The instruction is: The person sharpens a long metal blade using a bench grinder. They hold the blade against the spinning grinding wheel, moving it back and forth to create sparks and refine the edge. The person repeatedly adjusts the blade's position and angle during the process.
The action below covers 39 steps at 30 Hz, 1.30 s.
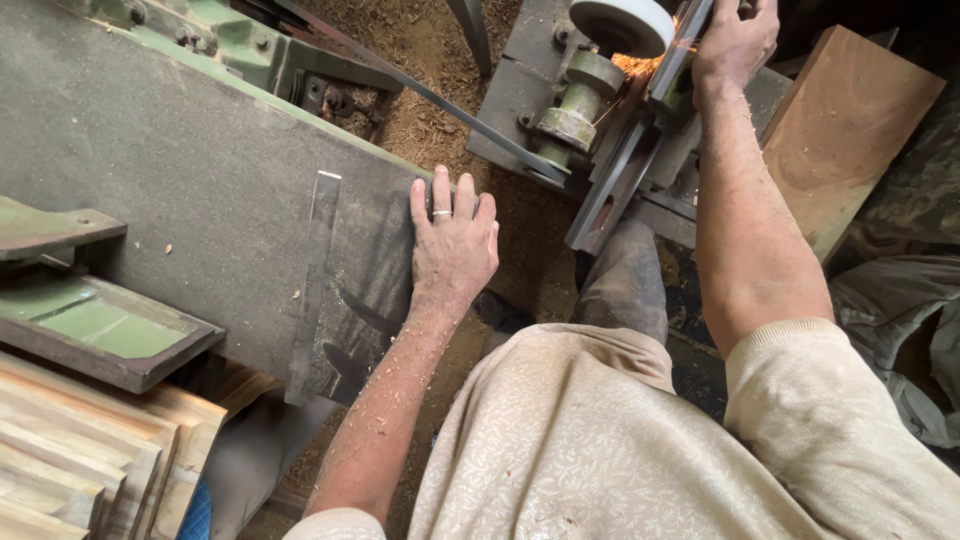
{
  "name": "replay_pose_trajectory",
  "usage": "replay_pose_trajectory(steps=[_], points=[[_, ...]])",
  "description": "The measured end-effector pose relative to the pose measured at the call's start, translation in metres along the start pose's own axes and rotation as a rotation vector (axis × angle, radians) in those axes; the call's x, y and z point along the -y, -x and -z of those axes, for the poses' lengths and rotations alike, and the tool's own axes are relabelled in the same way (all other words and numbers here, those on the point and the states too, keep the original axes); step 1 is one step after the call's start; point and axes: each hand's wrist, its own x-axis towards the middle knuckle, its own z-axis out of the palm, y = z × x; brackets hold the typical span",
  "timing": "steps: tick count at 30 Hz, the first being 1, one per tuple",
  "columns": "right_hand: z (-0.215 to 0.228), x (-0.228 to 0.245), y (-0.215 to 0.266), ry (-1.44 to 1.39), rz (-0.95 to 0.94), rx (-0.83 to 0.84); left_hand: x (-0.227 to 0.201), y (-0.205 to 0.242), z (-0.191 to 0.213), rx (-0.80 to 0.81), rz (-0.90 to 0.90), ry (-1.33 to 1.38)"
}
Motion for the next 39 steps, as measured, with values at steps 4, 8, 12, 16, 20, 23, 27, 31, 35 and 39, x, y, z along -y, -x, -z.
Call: replay_pose_trajectory(steps=[4,8,12,16,20,23,27,31,35,39], points=[[-0.002,0.001,-0.008,0.027,0.021,-0.039,0.000,-0.003,0.001,0.000,0.002,0.010],[-0.004,0.004,-0.013,0.035,0.028,-0.057,0.000,-0.003,0.004,0.004,-0.002,-0.003],[-0.008,0.008,-0.022,0.017,0.031,-0.092,-0.002,-0.006,0.006,0.023,0.002,-0.001],[-0.011,0.008,-0.029,0.044,0.046,-0.124,-0.003,-0.007,0.008,0.010,0.005,-0.020],[-0.012,0.009,-0.035,0.084,0.047,-0.131,-0.004,-0.009,0.011,-0.016,-0.001,-0.060],[-0.012,0.015,-0.040,0.176,0.044,-0.158,-0.006,-0.011,0.015,0.007,-0.003,-0.089],[-0.009,0.025,-0.041,0.157,-0.038,-0.084,-0.007,-0.013,0.018,0.039,0.009,-0.089],[-0.008,0.034,-0.040,0.148,-0.049,-0.087,-0.006,-0.014,0.017,0.022,0.007,-0.064],[-0.009,0.039,-0.044,0.163,-0.041,-0.090,-0.006,-0.015,0.015,0.029,0.010,-0.050],[-0.008,0.042,-0.050,0.164,-0.054,-0.085,-0.006,-0.014,0.014,0.035,0.015,-0.052]])
